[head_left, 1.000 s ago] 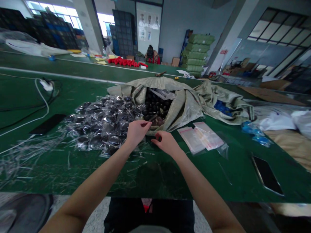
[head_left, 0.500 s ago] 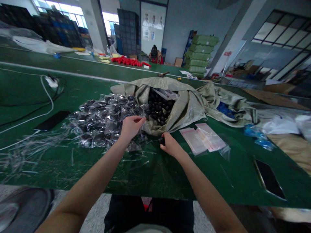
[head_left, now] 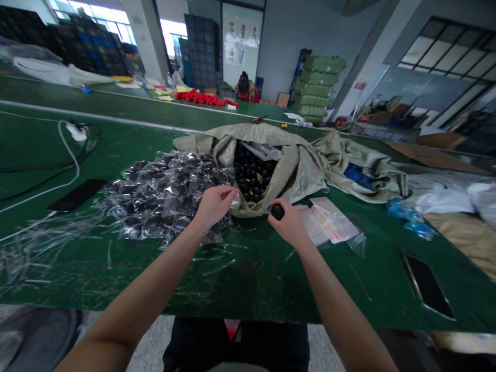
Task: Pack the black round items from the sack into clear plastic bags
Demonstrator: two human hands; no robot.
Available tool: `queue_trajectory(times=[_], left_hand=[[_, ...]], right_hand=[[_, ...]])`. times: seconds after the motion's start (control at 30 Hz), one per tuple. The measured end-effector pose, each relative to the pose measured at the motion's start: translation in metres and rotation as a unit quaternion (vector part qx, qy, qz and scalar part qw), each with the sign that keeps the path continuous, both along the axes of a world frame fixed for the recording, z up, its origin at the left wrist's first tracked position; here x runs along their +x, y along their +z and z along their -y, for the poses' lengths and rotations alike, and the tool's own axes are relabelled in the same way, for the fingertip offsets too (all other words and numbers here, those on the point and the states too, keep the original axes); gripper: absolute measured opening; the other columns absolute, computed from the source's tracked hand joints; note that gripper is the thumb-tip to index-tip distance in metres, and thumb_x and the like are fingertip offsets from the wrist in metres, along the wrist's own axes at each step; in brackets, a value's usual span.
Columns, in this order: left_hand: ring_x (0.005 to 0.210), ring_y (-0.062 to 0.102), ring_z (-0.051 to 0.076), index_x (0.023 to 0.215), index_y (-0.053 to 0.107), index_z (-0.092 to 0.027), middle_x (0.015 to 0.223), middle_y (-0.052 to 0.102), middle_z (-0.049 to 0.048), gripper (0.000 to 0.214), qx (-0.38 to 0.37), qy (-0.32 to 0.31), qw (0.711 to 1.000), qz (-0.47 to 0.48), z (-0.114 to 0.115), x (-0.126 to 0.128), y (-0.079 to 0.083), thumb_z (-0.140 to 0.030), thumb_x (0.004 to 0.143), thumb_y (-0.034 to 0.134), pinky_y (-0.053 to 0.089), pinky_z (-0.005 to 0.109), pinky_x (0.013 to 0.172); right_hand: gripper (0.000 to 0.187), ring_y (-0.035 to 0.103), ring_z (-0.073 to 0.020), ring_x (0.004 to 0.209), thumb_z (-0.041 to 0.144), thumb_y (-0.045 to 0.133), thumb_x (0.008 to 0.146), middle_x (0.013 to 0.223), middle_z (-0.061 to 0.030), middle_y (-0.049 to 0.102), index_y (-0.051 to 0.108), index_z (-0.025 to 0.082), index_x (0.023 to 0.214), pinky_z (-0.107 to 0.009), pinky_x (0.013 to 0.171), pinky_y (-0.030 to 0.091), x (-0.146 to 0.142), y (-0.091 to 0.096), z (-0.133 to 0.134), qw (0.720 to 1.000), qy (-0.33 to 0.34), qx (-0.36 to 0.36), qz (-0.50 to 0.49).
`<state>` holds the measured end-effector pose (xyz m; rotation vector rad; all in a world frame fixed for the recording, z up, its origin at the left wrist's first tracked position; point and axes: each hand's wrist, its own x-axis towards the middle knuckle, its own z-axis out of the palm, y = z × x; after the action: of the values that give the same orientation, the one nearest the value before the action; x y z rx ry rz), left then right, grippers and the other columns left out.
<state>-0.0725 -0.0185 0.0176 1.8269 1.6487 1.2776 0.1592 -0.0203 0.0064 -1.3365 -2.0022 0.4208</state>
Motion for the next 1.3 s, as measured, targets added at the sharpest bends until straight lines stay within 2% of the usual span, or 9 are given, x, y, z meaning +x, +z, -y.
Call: queue_trajectory(times=[0.1,0.2,0.37,0.47,0.57,0.67,0.77,1.03,1.3], left_hand=[[0.081,0.065,0.017,0.088,0.075,-0.017,0.089,0.075,0.0043,0.031,0.041,-0.081,0.995,-0.045,0.001,0.013,0.014,-0.035,0.089,0.049,0.048,0.026,0.077],[0.086,0.066,0.018,0.091,0.073,-0.017,0.094,0.074,0.0055,0.030,0.054,-0.153,0.985,-0.067,-0.002,0.024,0.028,-0.030,0.090,0.046,0.049,0.027,0.080],[0.081,0.065,0.016,0.086,0.072,-0.017,0.089,0.073,0.0051,0.030,0.068,-0.186,0.975,-0.102,-0.013,0.028,0.039,-0.028,0.092,0.045,0.049,0.026,0.075],[0.080,0.066,0.015,0.087,0.074,-0.019,0.091,0.074,0.0041,0.029,0.072,-0.182,0.974,-0.111,-0.021,0.029,0.036,-0.029,0.092,0.047,0.050,0.025,0.075],[0.083,0.067,0.017,0.088,0.075,-0.021,0.094,0.075,0.0050,0.028,0.109,-0.114,0.972,-0.175,-0.027,0.034,0.026,-0.029,0.092,0.049,0.050,0.030,0.080],[0.090,0.066,0.021,0.090,0.075,-0.021,0.098,0.074,0.0072,0.026,0.153,-0.053,0.943,-0.292,-0.027,0.043,0.014,-0.026,0.092,0.050,0.047,0.040,0.088],[0.093,0.064,0.023,0.095,0.074,-0.022,0.100,0.074,0.0080,0.025,0.169,-0.062,0.922,-0.341,-0.024,0.051,0.009,-0.026,0.093,0.049,0.045,0.044,0.091],[0.089,0.069,0.019,0.099,0.076,-0.022,0.100,0.076,0.0040,0.029,0.101,-0.113,0.971,-0.184,-0.027,0.042,0.018,-0.039,0.093,0.053,0.052,0.033,0.082],[0.074,0.069,0.016,0.087,0.077,-0.020,0.088,0.076,0.0027,0.024,0.104,-0.103,0.980,-0.137,-0.028,0.035,0.023,-0.036,0.089,0.059,0.052,0.026,0.071]], right_hand=[[0.023,0.062,-0.0184,0.084,0.041,0.061,0.083,0.089,-0.0021,0.067,0.064,0.021,0.093,-0.032,0.083,0.048,-0.012,0.019,-0.004,0.989,0.042,-0.043,-0.135],[0.031,0.063,-0.0178,0.082,0.048,0.068,0.077,0.087,-0.0015,0.068,0.067,0.021,0.091,-0.031,0.081,0.049,-0.025,0.030,-0.012,0.982,0.048,-0.039,-0.180],[0.029,0.065,-0.0172,0.064,0.050,0.068,0.077,0.075,-0.0002,0.067,0.067,0.022,0.087,-0.028,0.057,0.051,-0.031,0.027,-0.033,0.953,0.058,-0.102,-0.281],[0.027,0.068,-0.0188,0.064,0.048,0.071,0.075,0.074,-0.0005,0.068,0.066,0.023,0.083,-0.026,0.048,0.051,-0.028,0.023,-0.041,0.930,0.062,-0.135,-0.338],[0.029,0.069,-0.0196,0.064,0.049,0.072,0.074,0.074,-0.0013,0.069,0.066,0.022,0.083,-0.027,0.046,0.053,-0.026,0.019,-0.045,0.913,0.069,-0.165,-0.367],[0.030,0.068,-0.0189,0.061,0.048,0.074,0.071,0.074,-0.0015,0.069,0.068,0.022,0.084,-0.027,0.044,0.053,-0.027,0.015,-0.049,0.911,0.065,-0.180,-0.364],[0.021,0.064,-0.0169,0.057,0.040,0.073,0.071,0.068,-0.0003,0.066,0.069,0.021,0.079,-0.026,0.041,0.052,-0.027,0.012,-0.055,0.916,0.021,-0.159,-0.369],[0.018,0.063,-0.0160,0.064,0.037,0.073,0.069,0.073,-0.0006,0.069,0.072,0.021,0.077,-0.024,0.047,0.051,-0.023,0.017,-0.058,0.886,0.047,-0.218,-0.408],[0.021,0.063,-0.0160,0.061,0.039,0.073,0.071,0.067,-0.0016,0.068,0.073,0.020,0.080,-0.021,0.041,0.040,-0.024,0.017,-0.054,0.870,0.106,-0.236,-0.420]])
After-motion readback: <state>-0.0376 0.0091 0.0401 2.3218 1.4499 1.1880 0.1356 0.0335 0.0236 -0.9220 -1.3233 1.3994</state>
